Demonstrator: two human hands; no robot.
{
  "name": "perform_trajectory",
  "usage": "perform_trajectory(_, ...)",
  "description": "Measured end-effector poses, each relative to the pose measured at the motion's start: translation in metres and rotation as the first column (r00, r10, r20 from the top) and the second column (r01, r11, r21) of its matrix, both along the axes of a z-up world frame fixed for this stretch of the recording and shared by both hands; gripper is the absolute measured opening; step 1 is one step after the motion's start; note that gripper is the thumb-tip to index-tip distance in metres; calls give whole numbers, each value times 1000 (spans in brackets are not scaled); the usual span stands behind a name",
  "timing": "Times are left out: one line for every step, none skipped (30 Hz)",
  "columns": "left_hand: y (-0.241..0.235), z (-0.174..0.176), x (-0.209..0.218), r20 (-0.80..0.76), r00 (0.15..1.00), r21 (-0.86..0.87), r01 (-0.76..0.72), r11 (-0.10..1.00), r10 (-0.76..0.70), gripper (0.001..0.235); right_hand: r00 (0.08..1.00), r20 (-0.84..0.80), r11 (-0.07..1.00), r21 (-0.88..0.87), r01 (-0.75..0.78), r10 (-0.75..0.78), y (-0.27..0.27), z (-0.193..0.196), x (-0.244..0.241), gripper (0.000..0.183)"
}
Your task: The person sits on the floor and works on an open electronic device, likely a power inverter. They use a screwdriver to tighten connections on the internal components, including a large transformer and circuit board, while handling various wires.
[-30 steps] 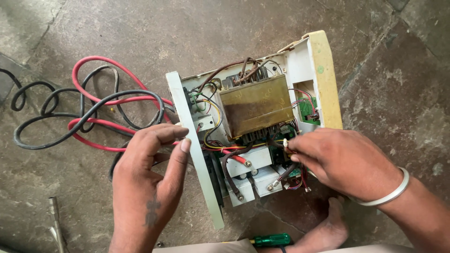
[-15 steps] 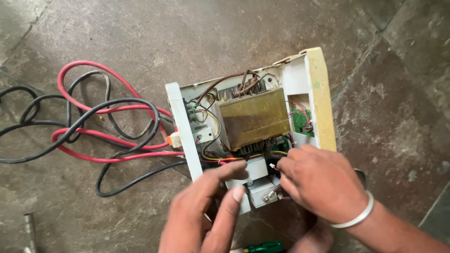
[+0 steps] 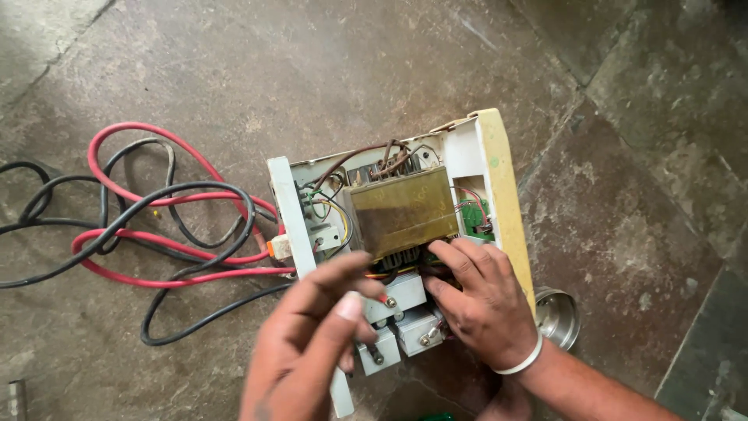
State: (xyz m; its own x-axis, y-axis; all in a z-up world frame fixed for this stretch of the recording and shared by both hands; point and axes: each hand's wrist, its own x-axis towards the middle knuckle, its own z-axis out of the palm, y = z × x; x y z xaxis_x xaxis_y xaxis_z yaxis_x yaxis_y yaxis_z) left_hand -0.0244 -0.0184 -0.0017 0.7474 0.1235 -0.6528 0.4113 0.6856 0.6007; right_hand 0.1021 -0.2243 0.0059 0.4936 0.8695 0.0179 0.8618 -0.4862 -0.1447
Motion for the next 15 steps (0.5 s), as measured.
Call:
perform_trajectory(-5,1,-2,-5,994,34,109,993,-109,48,1000,7,1000,19,8,-8,0,0,-2,18)
perform_trajectory(-11,0,-3,-12,976,68,217,974,-217,46,1000,15,999,39,15,-16,0,-1,-2,19)
perform_trajectory(-17,-2,-5,-24,947,102,322,941,-321,44,1000,-4,999,49,22,-21,0,-3,-3,18)
perform_trajectory(-23,-4,-8,-40,917,90,399,913,-397,49,999,-23,998,56,28,-26,0,-4,-3,17)
perform_trajectory(-29,-7,-11,-55,881,78,472,878,-469,54,999,-42,997,64,34,-31,0,-5,-3,16)
perform_trajectory(-34,-10,-13,-69,841,67,541,839,-537,59,998,-54,997,72,28,-25,-1,-5,-3,15)
perform_trajectory(-41,-13,-14,62,873,293,447,845,-484,59,998,-65,997,80,23,-18,-1,-5,-3,14)
perform_trajectory(-48,-14,-15,202,871,494,303,815,-447,59,997,-76,996,91,16,-10,-1,-6,-2,13)
perform_trajectory(-53,-15,-15,341,835,651,121,749,-431,60,997,-81,995,96,24,-16,-1,-6,-1,13)
perform_trajectory(-57,-16,-15,152,848,635,309,708,-508,69,995,-91,994,101,37,-28,-2,-6,-3,13)
perform_trajectory(-63,-17,-12,-37,817,581,486,653,-576,78,994,-101,993,105,50,-39,-3,-6,-3,13)
perform_trajectory(-67,-17,-10,-219,739,490,648,584,-637,87,994,-100,992,110,64,-53,-5,-6,-4,14)
perform_trajectory(-68,-17,-7,-186,766,360,636,682,-616,89,993,-99,990,114,77,-66,-6,-7,-5,14)
perform_trajectory(-71,-16,-6,-160,793,215,609,763,-588,91,992,-101,989,116,88,-76,-7,-7,-7,15)
perform_trajectory(-72,-13,-4,-141,820,62,567,821,-555,94,990,-107,989,101,104,-93,-8,-7,-9,15)
